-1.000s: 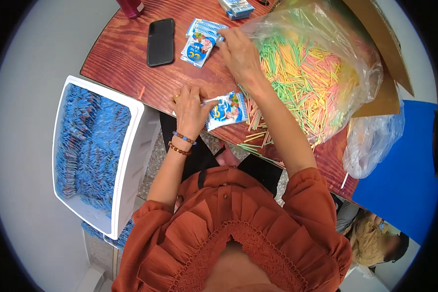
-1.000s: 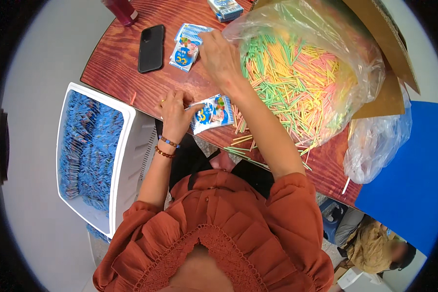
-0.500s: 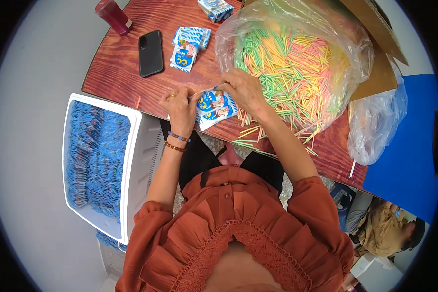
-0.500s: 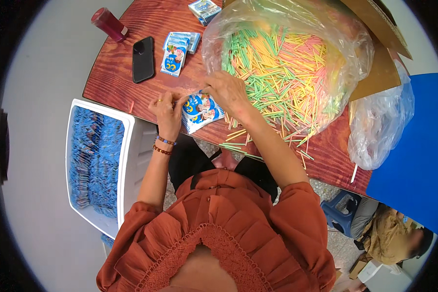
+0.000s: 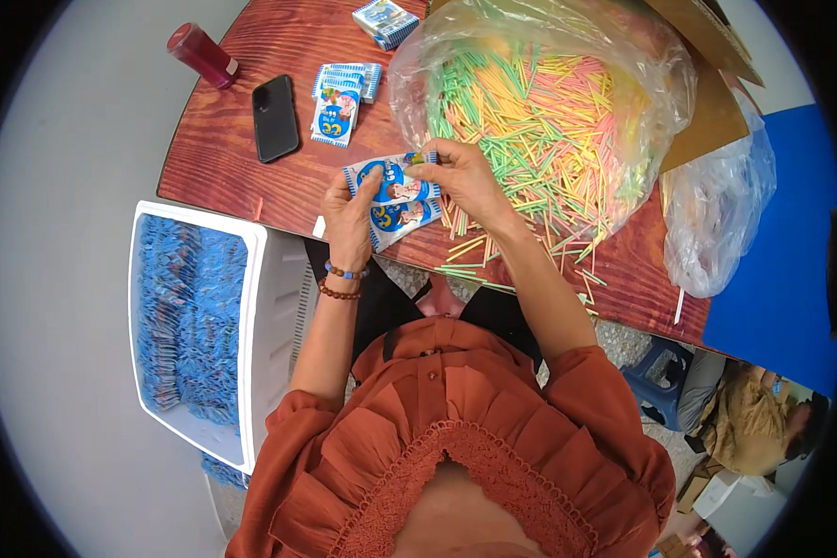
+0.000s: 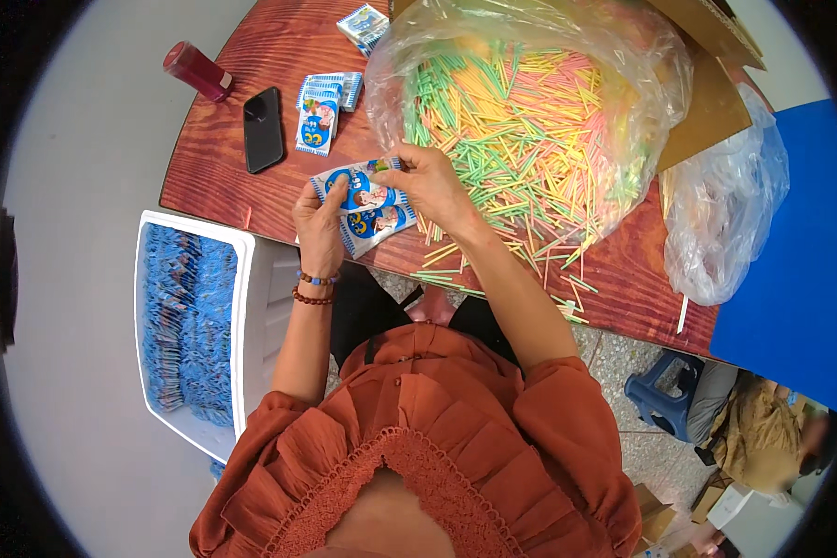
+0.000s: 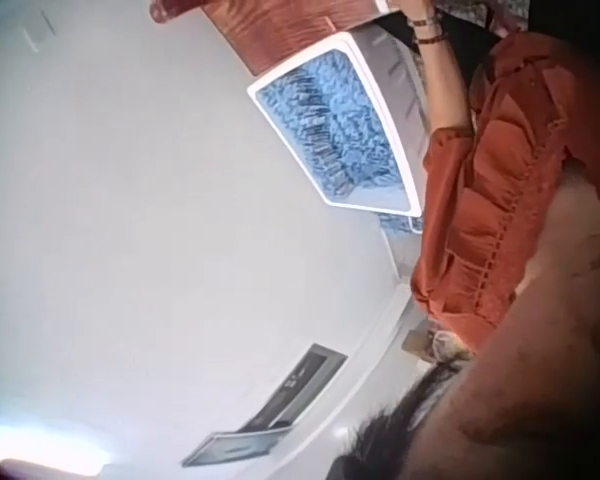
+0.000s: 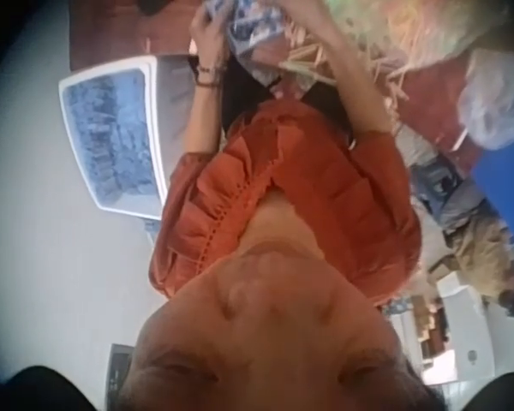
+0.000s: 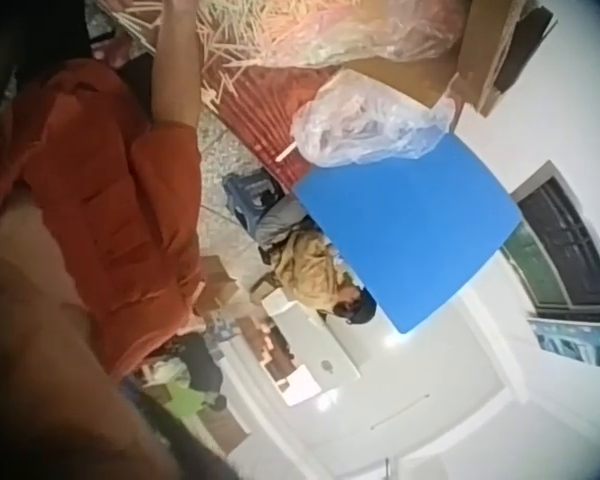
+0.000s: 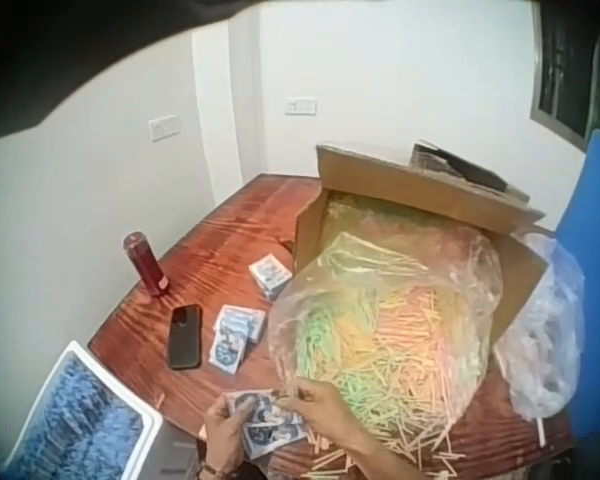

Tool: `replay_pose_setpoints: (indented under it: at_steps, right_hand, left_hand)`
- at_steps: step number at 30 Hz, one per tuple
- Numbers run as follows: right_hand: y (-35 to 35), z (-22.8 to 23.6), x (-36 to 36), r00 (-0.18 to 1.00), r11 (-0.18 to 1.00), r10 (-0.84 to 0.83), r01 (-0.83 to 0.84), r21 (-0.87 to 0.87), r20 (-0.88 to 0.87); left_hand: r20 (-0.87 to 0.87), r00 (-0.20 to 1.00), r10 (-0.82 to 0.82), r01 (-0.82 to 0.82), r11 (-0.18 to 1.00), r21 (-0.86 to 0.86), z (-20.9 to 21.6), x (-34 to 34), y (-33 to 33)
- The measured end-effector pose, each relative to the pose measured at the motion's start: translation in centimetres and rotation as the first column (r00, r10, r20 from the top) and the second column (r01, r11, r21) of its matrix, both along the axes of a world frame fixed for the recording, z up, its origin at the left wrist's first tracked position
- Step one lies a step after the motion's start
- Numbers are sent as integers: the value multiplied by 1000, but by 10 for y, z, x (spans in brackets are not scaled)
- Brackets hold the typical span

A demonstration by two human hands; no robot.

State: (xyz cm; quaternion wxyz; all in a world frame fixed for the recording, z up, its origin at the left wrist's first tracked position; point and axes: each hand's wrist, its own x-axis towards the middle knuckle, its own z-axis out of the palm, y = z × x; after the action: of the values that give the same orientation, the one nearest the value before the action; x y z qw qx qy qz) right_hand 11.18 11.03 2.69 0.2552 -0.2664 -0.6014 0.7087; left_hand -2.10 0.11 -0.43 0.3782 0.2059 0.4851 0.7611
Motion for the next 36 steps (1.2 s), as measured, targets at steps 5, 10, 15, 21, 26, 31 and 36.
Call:
replay_pose_setpoints:
  at_steps: [5, 10, 15, 21, 26, 31, 36]
  right_hand:
    - [-3, -13, 15, 995, 996, -92, 93, 15, -28]
    - [-2, -15, 26, 986, 987, -159, 159, 2, -53]
    - [11, -12, 40, 976, 974, -183, 196, 116, -118]
    - [17, -3, 60, 981, 782, -96, 179, 597, -169]
    - [21, -14, 56, 998, 611, 55, -37, 791, 5]
    - [69, 2, 62, 959, 798, -246, 116, 592, 144]
    - [141, -9, 43, 672, 303, -685, -88, 949, 281]
  left_hand:
    - [-14, 999, 38, -39, 997, -63, -9, 13, 0]
    - [76, 993, 89, -87, 996, -22, -3, 33, 12]
    - [234, 971, -38, 43, 999, -18, -2, 33, 13]
    - [294, 949, -111, 124, 992, -28, 1, 32, 14]
    - [265, 953, -146, 150, 989, 5, -10, 36, 16]
    - [236, 967, -98, 100, 995, 3, -8, 29, 11]
    - [222, 972, -70, 78, 997, -25, -5, 37, 13]
